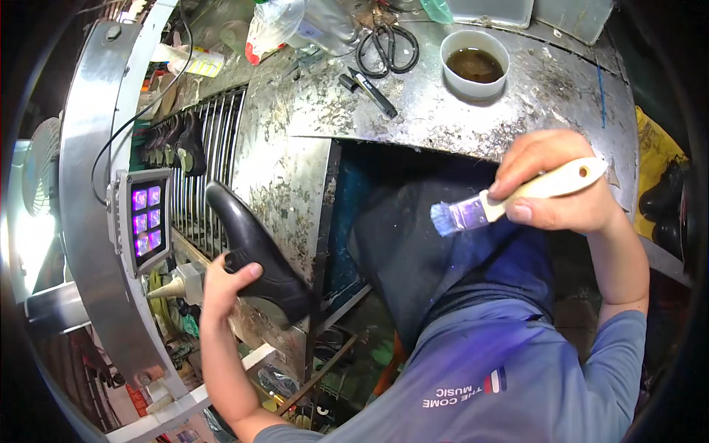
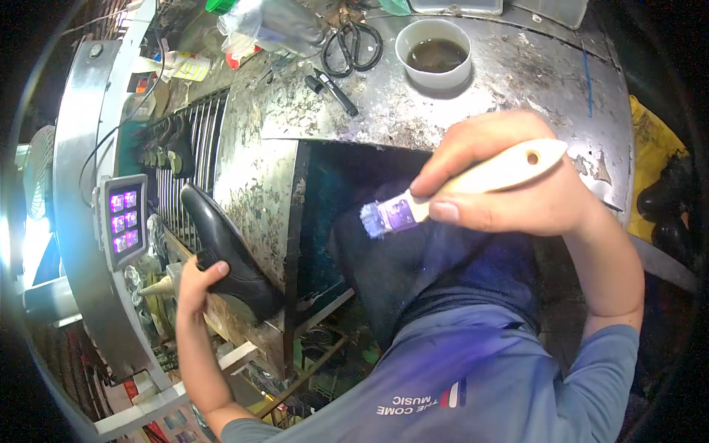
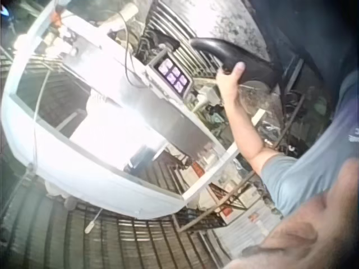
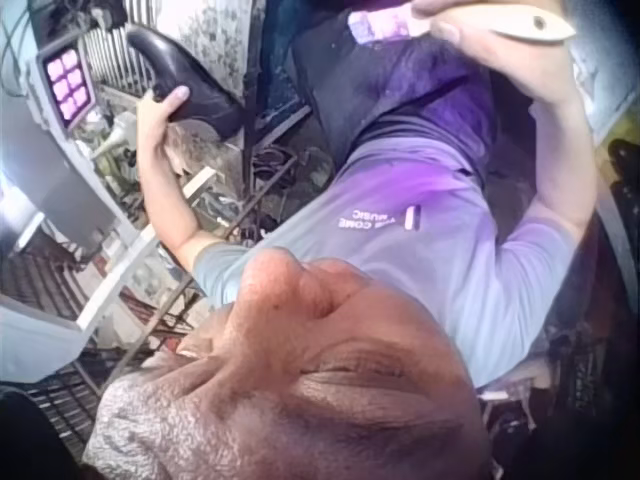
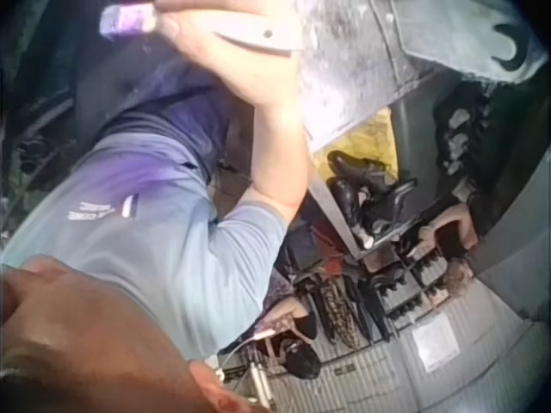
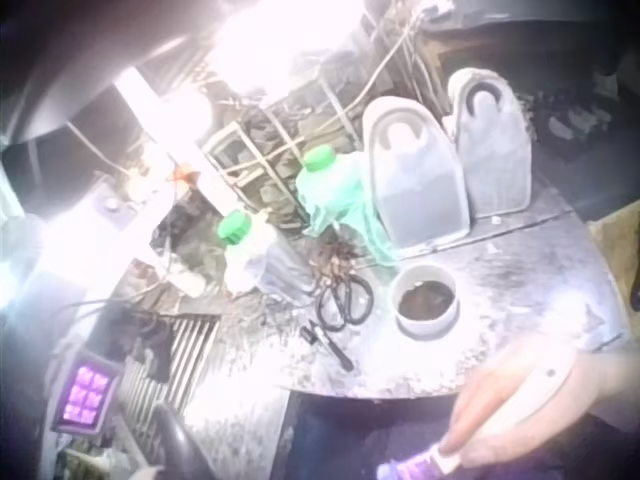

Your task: The person holds a black high-heeled shoe and uses a small brush to apply a dark liquid from a white bowl onto the shoe's surface. The person repeatedly dips the brush into the bowl and paints the shoe, focusing on the upper and heel areas. The shoe is rotated and repositioned frequently to access different sections.

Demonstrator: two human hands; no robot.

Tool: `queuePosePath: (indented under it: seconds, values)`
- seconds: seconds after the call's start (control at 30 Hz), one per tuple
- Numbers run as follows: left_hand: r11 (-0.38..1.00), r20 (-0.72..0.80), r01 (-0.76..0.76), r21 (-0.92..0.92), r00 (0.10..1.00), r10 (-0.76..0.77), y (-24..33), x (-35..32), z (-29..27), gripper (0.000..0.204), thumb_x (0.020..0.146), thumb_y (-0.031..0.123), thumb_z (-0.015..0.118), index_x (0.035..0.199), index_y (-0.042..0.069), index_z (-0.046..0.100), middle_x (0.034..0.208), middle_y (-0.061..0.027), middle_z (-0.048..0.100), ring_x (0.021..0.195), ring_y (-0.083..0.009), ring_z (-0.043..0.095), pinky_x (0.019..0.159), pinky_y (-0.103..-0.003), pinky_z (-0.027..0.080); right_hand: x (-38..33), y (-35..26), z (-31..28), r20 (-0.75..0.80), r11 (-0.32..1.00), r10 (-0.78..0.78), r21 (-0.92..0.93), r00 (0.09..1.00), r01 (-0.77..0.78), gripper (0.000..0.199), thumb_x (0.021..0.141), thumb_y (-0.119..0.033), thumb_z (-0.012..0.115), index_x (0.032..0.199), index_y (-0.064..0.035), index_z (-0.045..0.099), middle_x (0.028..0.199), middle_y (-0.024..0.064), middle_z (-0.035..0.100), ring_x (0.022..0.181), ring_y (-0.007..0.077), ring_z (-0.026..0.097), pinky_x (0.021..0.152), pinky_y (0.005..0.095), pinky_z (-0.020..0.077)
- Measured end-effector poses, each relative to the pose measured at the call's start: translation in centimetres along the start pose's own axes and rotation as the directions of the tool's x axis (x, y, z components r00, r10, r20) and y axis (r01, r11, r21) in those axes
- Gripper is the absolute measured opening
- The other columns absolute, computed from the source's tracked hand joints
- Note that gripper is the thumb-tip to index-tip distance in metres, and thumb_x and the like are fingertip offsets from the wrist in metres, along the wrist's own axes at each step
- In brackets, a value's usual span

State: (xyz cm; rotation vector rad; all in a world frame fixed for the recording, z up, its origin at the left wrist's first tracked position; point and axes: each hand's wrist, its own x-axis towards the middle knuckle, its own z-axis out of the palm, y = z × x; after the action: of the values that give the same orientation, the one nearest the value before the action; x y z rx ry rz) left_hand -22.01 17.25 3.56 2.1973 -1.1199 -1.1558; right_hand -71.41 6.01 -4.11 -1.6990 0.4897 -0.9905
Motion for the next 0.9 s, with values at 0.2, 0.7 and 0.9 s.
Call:
queuePosePath:
  seconds: [0.2,0.7,0.9]
  values:
    - [0.83,-0.324,0.06,0.555,0.934,0.149,1.8,10.1,-7.6,0.095,0.063,0.041,0.095,0.129,-0.015,0.058,0.108,-0.0204,0.071,0.092,-0.0234,0.071,0.084,-0.034,0.057,-0.2,-0.1,0.1,-0.017,0.997,0.069,0.031,0.997,-0.069,0.02,0.077,-0.008,0.082,0.095,-0.0017,0.078,0.085,0.0125,0.076,0.076,0.0227,0.072,0.07,0.0327,0.056]
    - [0.498,-0.506,0.263,0.826,0.736,0.45,1.8,36.4,-12.7,0.088,0.07,0.067,0.081,0.132,0.006,0.067,0.12,-0.0217,0.072,0.11,-0.0371,0.07,0.095,-0.048,0.054,1.2,-0.4,0.5,-0.172,0.937,0.159,-0.283,0.972,-0.203,0.022,0.074,-0.006,0.084,0.096,-0.0034,0.078,0.087,0.0122,0.077,0.077,0.0228,0.075,0.068,0.0316,0.0585]
    - [0.57,-0.523,0.174,0.803,0.665,0.533,-5.7,41.2,-15.3,0.09,0.082,0.068,0.071,0.143,0.004,0.057,0.136,-0.0215,0.064,0.122,-0.0403,0.062,0.102,-0.046,0.05,1.1,1.5,1.0,-0.201,0.968,0.033,-0.236,0.979,-0.081,0.024,0.085,-0.008,0.081,0.108,-0.005,0.077,0.098,0.0106,0.076,0.088,0.0251,0.074,0.077,0.034,0.0595]
